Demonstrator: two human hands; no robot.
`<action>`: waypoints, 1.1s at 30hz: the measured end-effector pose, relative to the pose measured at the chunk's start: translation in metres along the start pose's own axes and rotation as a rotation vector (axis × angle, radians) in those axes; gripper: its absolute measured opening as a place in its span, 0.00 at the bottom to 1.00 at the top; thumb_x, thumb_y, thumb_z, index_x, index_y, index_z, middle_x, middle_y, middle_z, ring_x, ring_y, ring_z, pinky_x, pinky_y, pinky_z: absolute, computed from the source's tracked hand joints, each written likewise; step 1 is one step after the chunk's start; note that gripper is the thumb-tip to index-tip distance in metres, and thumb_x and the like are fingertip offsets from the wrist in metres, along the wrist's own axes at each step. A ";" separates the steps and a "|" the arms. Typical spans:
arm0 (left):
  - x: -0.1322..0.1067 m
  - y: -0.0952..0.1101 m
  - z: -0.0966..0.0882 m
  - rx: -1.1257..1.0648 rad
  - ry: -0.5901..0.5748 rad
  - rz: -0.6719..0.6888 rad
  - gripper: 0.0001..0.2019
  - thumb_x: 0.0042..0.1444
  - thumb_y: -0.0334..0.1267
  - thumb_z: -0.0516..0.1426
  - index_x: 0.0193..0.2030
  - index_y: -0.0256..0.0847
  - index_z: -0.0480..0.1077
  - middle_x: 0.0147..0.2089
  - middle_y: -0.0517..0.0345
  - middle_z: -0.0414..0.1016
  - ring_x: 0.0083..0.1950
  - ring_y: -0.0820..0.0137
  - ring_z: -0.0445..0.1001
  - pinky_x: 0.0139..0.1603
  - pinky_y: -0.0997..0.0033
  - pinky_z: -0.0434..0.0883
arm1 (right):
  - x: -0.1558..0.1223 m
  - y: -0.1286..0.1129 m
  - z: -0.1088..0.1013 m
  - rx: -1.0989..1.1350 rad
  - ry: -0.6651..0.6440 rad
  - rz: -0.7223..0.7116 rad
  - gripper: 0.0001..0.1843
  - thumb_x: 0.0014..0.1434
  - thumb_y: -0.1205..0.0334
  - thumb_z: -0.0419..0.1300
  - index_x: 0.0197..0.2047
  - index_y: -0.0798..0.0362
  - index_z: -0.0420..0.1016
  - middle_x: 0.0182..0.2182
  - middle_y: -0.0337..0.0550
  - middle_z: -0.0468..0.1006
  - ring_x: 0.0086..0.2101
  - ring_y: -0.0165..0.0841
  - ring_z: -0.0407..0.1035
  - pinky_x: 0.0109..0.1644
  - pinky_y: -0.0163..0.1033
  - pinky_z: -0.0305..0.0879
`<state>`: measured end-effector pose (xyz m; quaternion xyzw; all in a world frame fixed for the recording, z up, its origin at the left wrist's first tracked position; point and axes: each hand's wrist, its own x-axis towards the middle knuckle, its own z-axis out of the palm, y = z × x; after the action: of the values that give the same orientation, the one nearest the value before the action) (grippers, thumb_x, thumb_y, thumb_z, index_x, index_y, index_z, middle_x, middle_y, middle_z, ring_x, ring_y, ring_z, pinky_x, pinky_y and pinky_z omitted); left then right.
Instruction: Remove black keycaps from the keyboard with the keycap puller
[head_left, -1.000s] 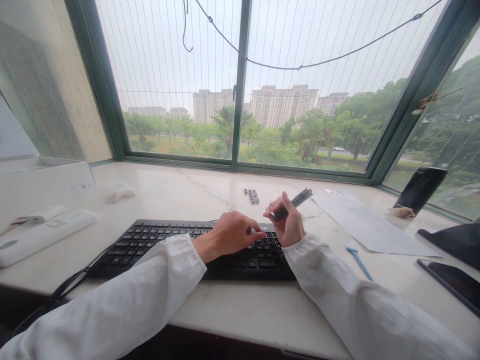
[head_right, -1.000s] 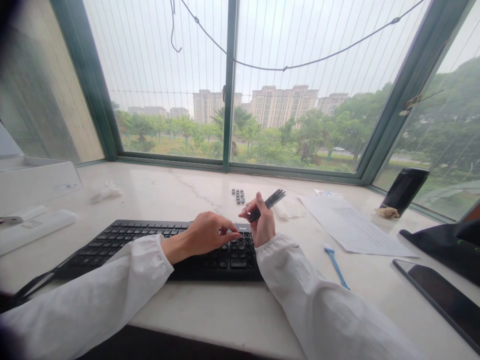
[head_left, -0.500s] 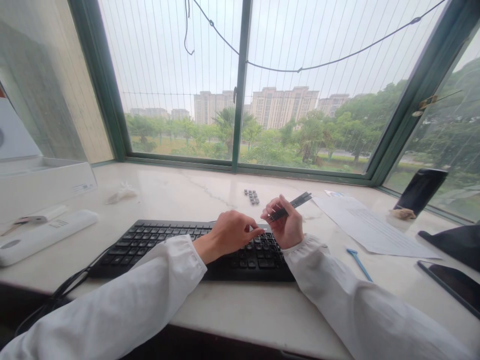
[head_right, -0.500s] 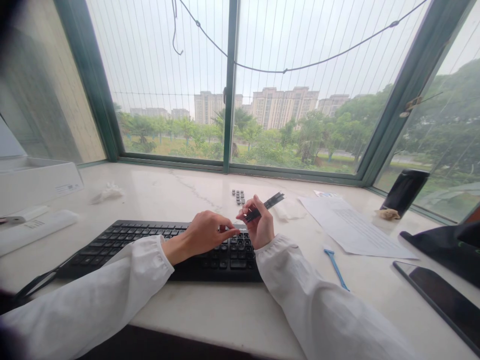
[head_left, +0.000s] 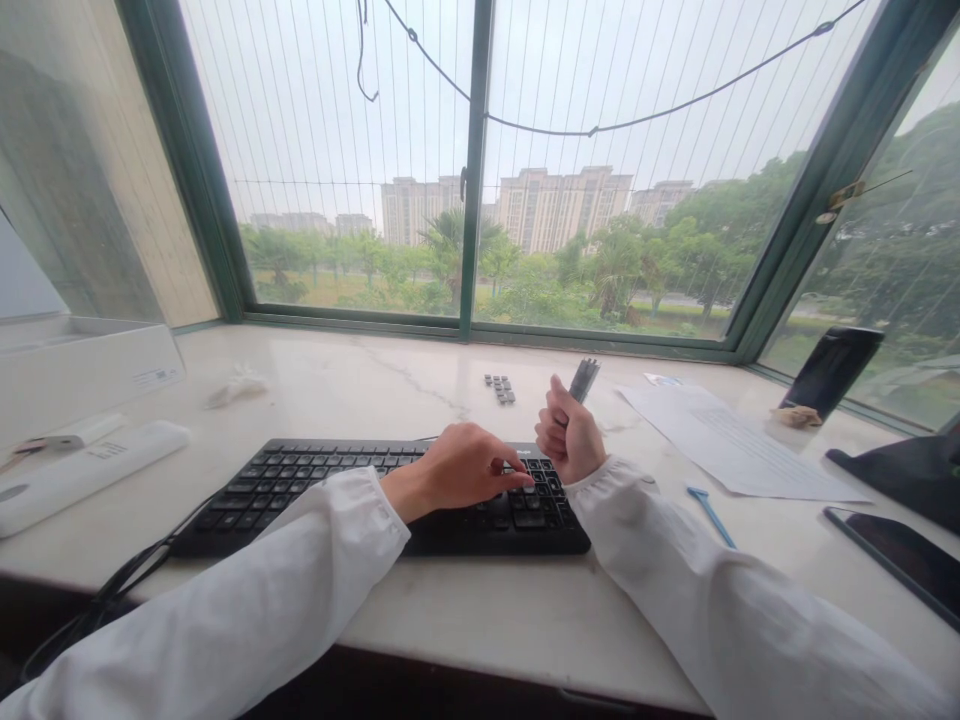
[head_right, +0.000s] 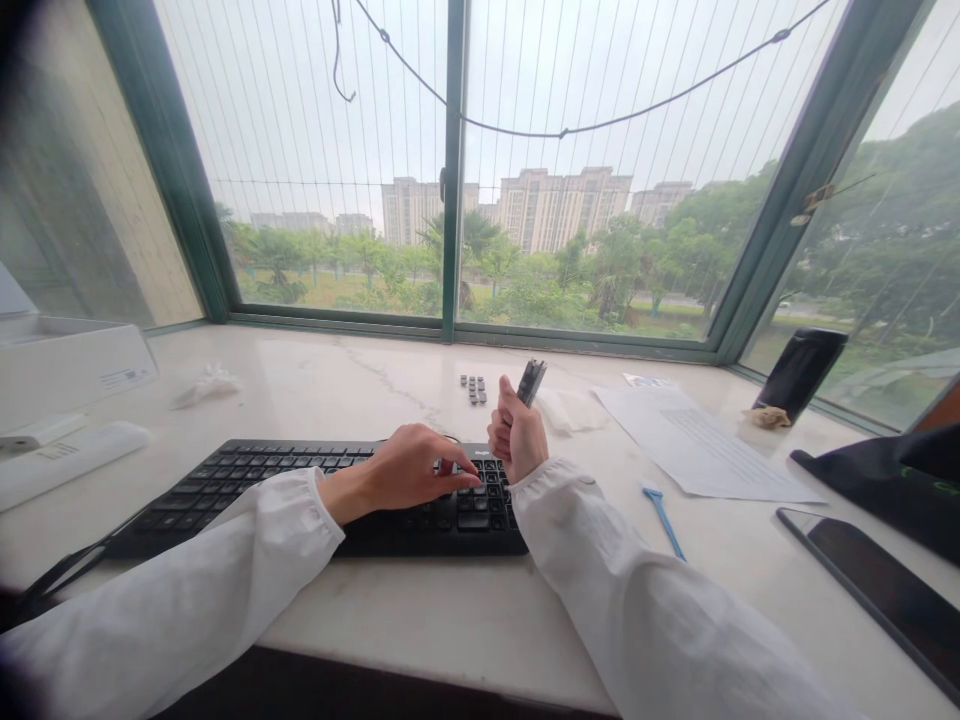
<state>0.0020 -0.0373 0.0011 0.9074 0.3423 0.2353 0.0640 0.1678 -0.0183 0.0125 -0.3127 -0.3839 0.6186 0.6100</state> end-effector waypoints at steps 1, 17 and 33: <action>0.000 0.000 0.000 -0.002 -0.011 0.002 0.16 0.56 0.53 0.56 0.39 0.47 0.79 0.27 0.57 0.78 0.29 0.70 0.74 0.34 0.74 0.63 | -0.001 0.002 0.001 -0.026 0.021 0.003 0.30 0.53 0.46 0.61 0.18 0.50 0.45 0.08 0.26 0.44 0.11 0.20 0.36 0.11 0.30 0.30; 0.002 -0.007 0.002 -0.168 -0.080 -0.095 0.18 0.48 0.55 0.61 0.39 0.48 0.80 0.28 0.59 0.78 0.27 0.73 0.72 0.30 0.76 0.62 | -0.005 0.029 0.005 -0.143 0.173 -0.089 0.27 0.51 0.51 0.62 0.16 0.49 0.46 0.08 0.26 0.46 0.10 0.20 0.39 0.10 0.31 0.34; 0.003 -0.010 0.000 -0.345 -0.124 -0.144 0.19 0.47 0.53 0.62 0.39 0.43 0.80 0.27 0.60 0.77 0.27 0.74 0.69 0.27 0.77 0.60 | -0.007 0.024 0.007 -0.044 0.228 0.003 0.24 0.53 0.55 0.60 0.19 0.49 0.47 0.08 0.25 0.45 0.10 0.20 0.37 0.10 0.29 0.34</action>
<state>-0.0014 -0.0279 -0.0007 0.8688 0.3564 0.2292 0.2563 0.1499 -0.0255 -0.0049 -0.3949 -0.3250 0.5716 0.6416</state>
